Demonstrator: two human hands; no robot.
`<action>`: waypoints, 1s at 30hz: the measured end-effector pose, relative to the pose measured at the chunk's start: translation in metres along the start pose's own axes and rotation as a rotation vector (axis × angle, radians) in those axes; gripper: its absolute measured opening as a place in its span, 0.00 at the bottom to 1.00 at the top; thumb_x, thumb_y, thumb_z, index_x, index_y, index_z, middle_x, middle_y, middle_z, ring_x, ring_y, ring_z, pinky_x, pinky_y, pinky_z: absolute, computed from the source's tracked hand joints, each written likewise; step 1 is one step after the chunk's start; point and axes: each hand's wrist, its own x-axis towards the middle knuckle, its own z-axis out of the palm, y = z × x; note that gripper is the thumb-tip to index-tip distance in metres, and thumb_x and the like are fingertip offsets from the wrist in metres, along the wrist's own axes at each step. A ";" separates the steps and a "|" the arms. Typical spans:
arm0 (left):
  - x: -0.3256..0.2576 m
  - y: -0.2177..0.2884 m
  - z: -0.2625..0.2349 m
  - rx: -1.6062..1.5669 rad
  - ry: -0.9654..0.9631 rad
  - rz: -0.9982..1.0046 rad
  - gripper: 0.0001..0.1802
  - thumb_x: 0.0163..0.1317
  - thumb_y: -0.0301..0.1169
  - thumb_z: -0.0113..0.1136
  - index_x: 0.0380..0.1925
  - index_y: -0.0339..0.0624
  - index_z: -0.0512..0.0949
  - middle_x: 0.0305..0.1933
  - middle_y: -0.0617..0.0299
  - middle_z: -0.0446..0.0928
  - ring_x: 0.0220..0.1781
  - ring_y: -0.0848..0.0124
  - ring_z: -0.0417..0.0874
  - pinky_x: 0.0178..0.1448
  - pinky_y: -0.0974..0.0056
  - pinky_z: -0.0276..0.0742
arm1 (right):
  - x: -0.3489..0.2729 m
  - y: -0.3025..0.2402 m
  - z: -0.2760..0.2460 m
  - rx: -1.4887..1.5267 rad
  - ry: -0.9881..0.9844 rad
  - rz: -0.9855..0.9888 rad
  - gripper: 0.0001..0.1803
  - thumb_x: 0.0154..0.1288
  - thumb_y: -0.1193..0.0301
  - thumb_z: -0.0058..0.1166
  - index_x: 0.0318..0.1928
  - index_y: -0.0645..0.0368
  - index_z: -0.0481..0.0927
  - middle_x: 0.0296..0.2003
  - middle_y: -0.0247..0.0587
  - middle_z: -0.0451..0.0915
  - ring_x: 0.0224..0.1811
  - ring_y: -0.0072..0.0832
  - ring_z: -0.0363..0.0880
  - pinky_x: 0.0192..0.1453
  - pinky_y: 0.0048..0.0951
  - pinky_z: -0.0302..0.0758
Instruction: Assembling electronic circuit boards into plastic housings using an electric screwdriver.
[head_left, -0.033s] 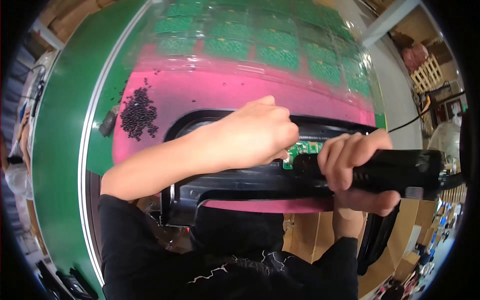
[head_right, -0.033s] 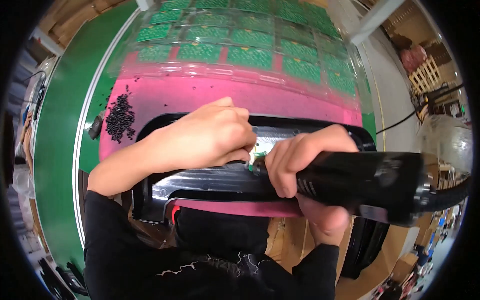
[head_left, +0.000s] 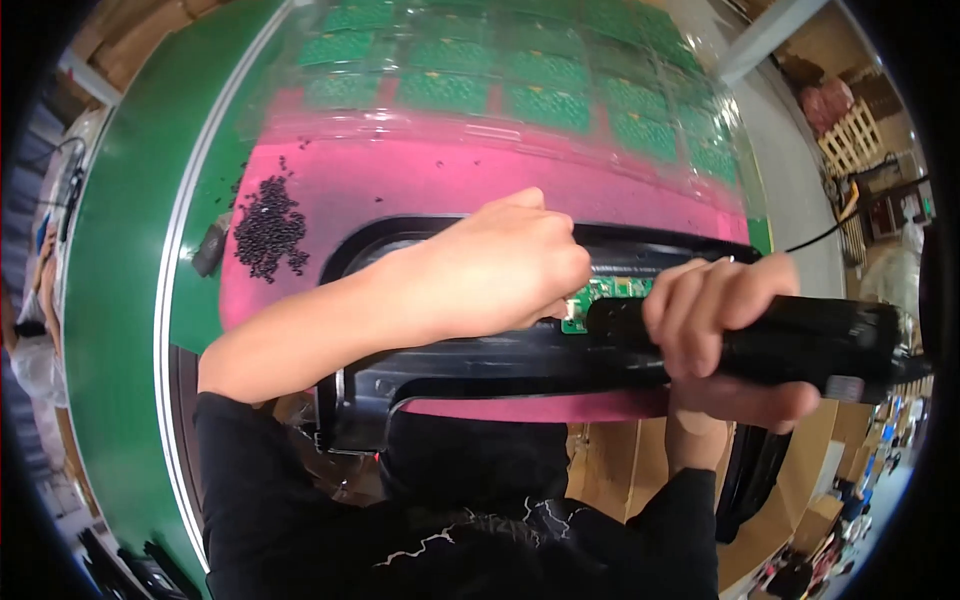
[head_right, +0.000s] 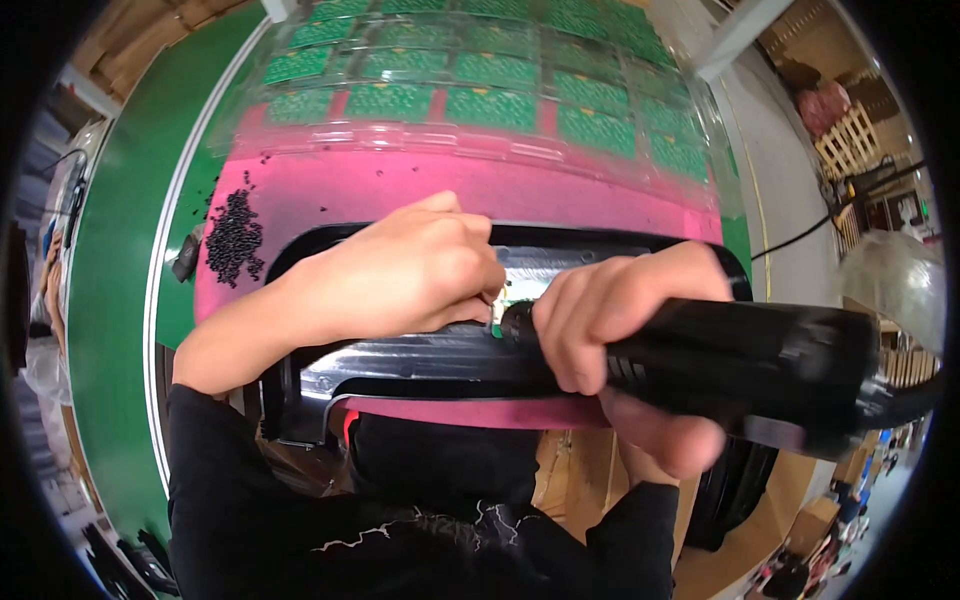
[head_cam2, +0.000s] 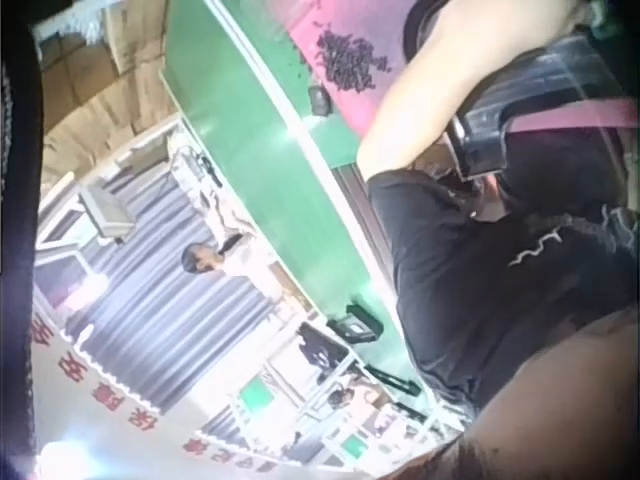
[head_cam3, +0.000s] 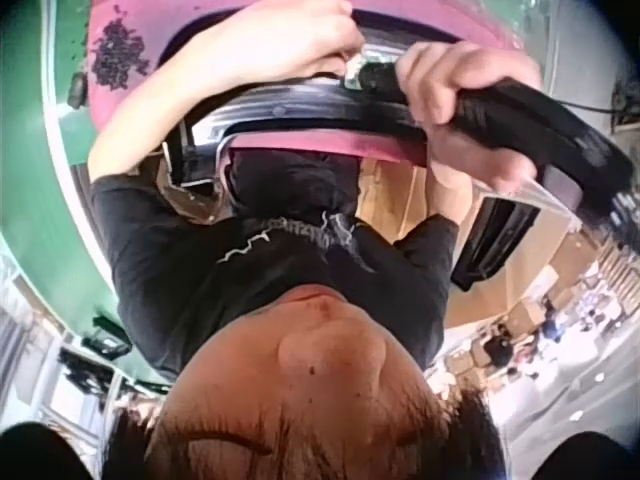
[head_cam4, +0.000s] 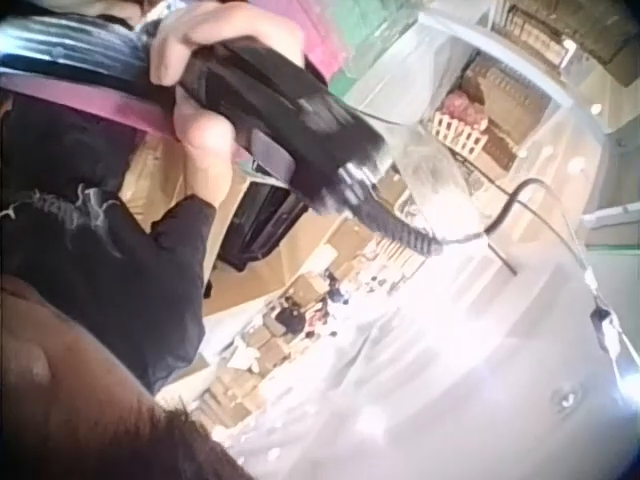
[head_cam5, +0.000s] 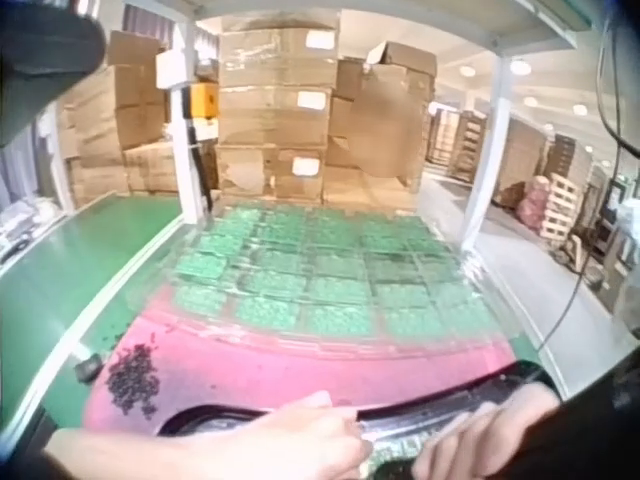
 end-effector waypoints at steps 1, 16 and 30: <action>0.002 0.002 -0.001 -0.014 -0.012 0.016 0.08 0.54 0.33 0.65 0.28 0.40 0.79 0.28 0.63 0.79 0.38 0.64 0.77 0.45 0.61 0.67 | 0.003 -0.005 -0.005 0.035 -0.034 -0.065 0.34 0.50 0.36 0.63 0.36 0.53 0.68 0.14 0.22 0.69 0.11 0.16 0.65 0.20 0.21 0.64; 0.017 0.010 0.000 -0.486 0.297 0.132 0.09 0.49 0.24 0.70 0.29 0.34 0.80 0.27 0.58 0.81 0.28 0.65 0.78 0.30 0.64 0.73 | -0.003 -0.037 -0.035 0.279 0.083 -0.191 0.23 0.49 0.52 0.62 0.36 0.52 0.68 0.17 0.22 0.73 0.16 0.14 0.71 0.30 0.18 0.67; 0.008 0.015 0.006 -0.235 0.018 -0.034 0.35 0.49 0.31 0.70 0.58 0.38 0.67 0.56 0.55 0.71 0.55 0.55 0.74 0.58 0.55 0.73 | -0.004 -0.049 -0.067 -0.116 -0.114 -0.080 0.34 0.50 0.40 0.64 0.42 0.54 0.69 0.20 0.22 0.73 0.15 0.15 0.69 0.27 0.19 0.65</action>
